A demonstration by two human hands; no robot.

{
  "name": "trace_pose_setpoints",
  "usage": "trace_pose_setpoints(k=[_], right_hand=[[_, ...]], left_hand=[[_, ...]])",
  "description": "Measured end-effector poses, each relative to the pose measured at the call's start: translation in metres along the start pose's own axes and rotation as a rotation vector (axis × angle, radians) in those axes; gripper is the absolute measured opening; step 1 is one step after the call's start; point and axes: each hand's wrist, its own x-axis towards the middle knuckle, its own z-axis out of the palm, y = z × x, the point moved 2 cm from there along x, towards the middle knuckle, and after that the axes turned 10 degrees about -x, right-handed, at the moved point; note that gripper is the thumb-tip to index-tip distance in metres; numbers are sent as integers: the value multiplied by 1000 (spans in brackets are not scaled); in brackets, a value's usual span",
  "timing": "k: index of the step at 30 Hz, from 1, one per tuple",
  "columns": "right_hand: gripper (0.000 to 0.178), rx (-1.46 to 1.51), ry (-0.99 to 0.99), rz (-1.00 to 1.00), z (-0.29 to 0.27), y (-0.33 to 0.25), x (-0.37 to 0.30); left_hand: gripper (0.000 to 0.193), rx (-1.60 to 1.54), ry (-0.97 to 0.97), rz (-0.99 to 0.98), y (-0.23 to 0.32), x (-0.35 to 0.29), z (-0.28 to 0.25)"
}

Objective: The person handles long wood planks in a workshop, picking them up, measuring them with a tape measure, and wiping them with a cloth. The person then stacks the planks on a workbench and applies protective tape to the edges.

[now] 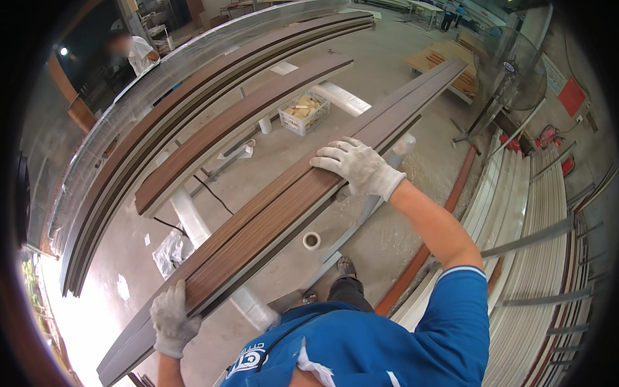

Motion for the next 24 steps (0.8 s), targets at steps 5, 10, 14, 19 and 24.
trace_pose_setpoints(k=[5, 10, 14, 19, 24], right_hand=[[58, 19, 188, -237, 21, 35, 11], [35, 93, 275, -378, 33, 48, 13], [30, 68, 400, -430, 36, 53, 14], [33, 22, 284, -457, 33, 51, 14], [41, 59, 54, -484, 5, 54, 26]], left_hand=[[83, -164, -153, -205, 8, 17, -22], [98, 73, -171, -212, 44, 33, -8], [109, 244, 74, -102, 62, 46, 23], [87, 109, 34, -31, 43, 46, 23], [83, 34, -67, -45, 43, 53, 1]])
